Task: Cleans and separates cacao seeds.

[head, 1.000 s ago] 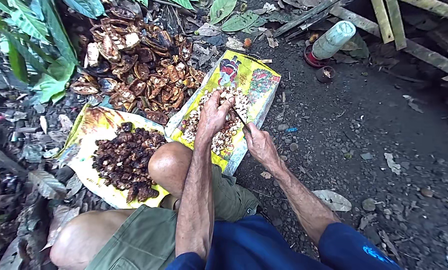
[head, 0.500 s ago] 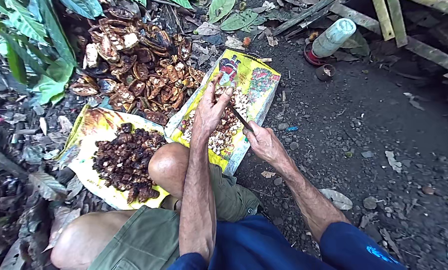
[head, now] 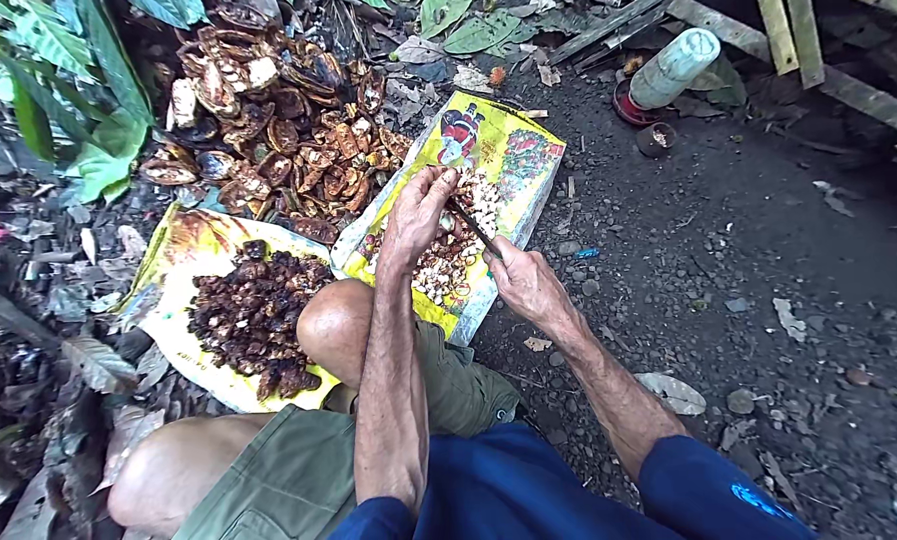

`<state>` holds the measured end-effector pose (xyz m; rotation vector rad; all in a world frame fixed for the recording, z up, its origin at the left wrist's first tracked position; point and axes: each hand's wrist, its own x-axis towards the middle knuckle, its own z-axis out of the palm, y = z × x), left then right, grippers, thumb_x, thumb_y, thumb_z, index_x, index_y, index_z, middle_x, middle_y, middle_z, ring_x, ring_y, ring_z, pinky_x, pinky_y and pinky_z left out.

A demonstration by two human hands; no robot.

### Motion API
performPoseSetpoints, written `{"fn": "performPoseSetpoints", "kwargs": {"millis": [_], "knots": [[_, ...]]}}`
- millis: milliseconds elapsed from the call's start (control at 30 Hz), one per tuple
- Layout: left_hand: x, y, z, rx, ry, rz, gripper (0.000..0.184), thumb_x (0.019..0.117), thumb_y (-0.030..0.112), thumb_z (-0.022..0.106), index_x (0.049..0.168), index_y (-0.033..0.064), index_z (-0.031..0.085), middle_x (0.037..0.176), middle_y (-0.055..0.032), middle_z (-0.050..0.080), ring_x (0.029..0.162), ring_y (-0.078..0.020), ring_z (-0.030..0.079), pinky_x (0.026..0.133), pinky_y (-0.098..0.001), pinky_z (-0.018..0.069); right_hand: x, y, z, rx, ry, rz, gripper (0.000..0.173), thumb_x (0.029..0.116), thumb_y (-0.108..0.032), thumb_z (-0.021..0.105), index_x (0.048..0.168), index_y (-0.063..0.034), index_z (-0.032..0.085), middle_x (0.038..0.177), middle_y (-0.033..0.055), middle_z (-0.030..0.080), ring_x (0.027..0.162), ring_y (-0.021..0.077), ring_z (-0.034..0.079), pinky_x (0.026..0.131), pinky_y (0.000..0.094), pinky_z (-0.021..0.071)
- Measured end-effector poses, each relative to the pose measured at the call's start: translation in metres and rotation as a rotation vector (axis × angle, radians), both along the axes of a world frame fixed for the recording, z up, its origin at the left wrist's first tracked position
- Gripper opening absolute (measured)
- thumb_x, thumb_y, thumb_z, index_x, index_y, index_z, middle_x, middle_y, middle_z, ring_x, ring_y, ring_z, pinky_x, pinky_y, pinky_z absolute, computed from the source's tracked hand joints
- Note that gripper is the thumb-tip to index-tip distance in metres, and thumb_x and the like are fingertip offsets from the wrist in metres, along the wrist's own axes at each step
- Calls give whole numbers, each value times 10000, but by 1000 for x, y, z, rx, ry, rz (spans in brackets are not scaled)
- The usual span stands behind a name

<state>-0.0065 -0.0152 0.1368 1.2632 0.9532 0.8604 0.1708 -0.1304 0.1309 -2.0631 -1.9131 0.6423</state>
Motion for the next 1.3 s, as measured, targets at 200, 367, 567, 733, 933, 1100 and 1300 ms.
{"fn": "performPoseSetpoints", "kwargs": {"millis": [200, 367, 567, 733, 933, 1100, 1300], "knots": [[0, 0, 2, -142, -115, -3, 402, 1123, 335, 363, 1276, 44, 595, 939, -148, 678, 578, -211, 638, 482, -328, 559, -5, 1, -4, 26, -42, -10, 207, 1082, -270, 480, 1077, -106, 605, 636, 90, 570, 596, 296, 634, 554, 488, 502], [2, 0, 2, -135, -214, -4, 366, 1119, 287, 387, 1270, 12, 577, 927, -147, 682, 581, -201, 643, 491, -322, 570, -4, 2, -10, 34, 15, -5, 223, 1082, -261, 485, 1132, -89, 618, 648, 94, 585, 595, 288, 633, 566, 484, 514], [3, -5, 1, 187, 114, 89, 322, 1082, 309, 503, 1278, 84, 624, 909, -65, 703, 637, -162, 666, 572, -334, 588, -6, 1, 1, 1, 39, 8, 214, 1092, -268, 476, 1114, -102, 609, 647, 79, 566, 584, 262, 615, 560, 457, 504], [4, -7, 1, 131, 2, 68, 313, 1080, 261, 516, 1290, 55, 621, 931, -105, 710, 614, -181, 668, 522, -327, 583, -4, 0, -6, 10, 109, 10, 215, 1086, -263, 487, 1112, -92, 615, 643, 72, 565, 573, 240, 604, 558, 442, 501], [-3, -6, 0, 65, -8, 8, 326, 1083, 267, 508, 1294, 45, 619, 908, -107, 710, 588, -178, 651, 499, -309, 565, 7, 5, -13, -154, 455, 74, 237, 1083, -306, 507, 1041, -114, 640, 614, -2, 470, 506, 112, 468, 514, 324, 433], [-7, -6, -1, 62, 96, -37, 328, 1087, 285, 486, 1278, 82, 660, 1026, -86, 697, 696, -162, 654, 617, -349, 571, 17, 6, -11, -454, 839, 46, 229, 1081, -257, 495, 987, -109, 641, 519, -57, 384, 393, 29, 340, 388, 195, 311], [-4, -6, 1, -33, -71, -113, 355, 1107, 231, 418, 1319, 47, 635, 984, -135, 695, 592, -187, 637, 516, -331, 570, 36, 11, -11, -646, 1071, 92, 225, 1067, -264, 493, 1009, -117, 653, 483, -83, 333, 355, -13, 303, 345, 148, 264]]}}
